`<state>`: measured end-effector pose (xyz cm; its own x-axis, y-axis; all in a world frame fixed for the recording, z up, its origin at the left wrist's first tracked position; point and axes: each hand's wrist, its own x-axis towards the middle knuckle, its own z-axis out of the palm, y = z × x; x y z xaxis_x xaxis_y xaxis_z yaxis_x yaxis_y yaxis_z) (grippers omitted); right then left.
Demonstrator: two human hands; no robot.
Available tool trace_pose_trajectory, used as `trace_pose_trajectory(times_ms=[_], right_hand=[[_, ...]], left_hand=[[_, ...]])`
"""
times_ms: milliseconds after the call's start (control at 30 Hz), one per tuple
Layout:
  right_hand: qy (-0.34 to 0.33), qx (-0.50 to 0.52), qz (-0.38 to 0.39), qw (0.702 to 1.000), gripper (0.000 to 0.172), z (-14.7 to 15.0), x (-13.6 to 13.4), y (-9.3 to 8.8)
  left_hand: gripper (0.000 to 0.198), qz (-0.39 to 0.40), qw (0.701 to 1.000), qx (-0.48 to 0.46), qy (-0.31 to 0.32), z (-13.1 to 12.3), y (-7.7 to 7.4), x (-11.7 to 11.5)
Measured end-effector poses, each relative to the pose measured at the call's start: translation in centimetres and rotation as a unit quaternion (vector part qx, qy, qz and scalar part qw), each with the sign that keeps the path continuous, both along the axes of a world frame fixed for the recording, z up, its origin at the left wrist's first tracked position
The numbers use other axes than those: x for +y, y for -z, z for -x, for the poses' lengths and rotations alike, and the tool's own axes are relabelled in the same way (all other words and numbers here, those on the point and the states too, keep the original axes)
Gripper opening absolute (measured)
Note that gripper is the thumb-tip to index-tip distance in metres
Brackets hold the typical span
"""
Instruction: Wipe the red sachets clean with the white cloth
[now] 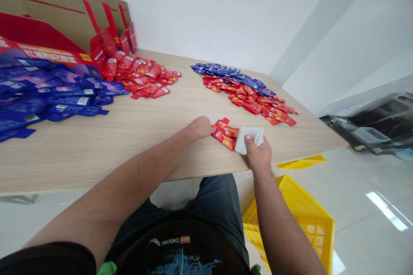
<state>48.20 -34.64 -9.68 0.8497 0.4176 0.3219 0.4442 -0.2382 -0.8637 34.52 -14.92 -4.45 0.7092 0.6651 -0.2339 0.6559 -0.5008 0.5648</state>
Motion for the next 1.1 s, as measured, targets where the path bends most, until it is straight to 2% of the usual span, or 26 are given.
trace_pose_trajectory(times_ms=[133, 233, 467, 633, 867, 1100], right_hand=[[-0.001, -0.005, 0.011, 1.0, 0.055, -0.1, 0.0, 0.1], [0.0, -0.008, 0.014, 1.0, 0.06, -0.2, 0.1, 0.1], [0.003, -0.016, 0.029, 0.999, 0.059, 0.0, 0.1, -0.1], [0.004, -0.025, 0.042, 0.999, 0.056, 0.1, 0.1, -0.3], [0.004, -0.032, 0.056, 0.998, 0.056, 0.1, 0.0, -0.3], [-0.005, -0.03, 0.069, 0.997, 0.054, 0.2, -0.2, -0.4]], left_hand=[[0.031, -0.014, 1.0, 0.005, 0.006, 1.4, -0.7, -0.5], [0.036, -0.023, 1.0, 0.008, 0.004, 1.9, -0.5, -0.4], [0.047, -0.012, 1.0, 0.017, 0.023, -0.8, 1.0, 0.4], [0.031, 0.023, 0.999, 0.017, 0.031, -1.7, 0.8, 0.2], [0.029, 0.04, 0.999, -0.032, 0.014, 1.7, -0.8, -0.2], [0.013, 0.028, 0.999, -0.039, 0.008, 6.1, -1.6, 2.3]])
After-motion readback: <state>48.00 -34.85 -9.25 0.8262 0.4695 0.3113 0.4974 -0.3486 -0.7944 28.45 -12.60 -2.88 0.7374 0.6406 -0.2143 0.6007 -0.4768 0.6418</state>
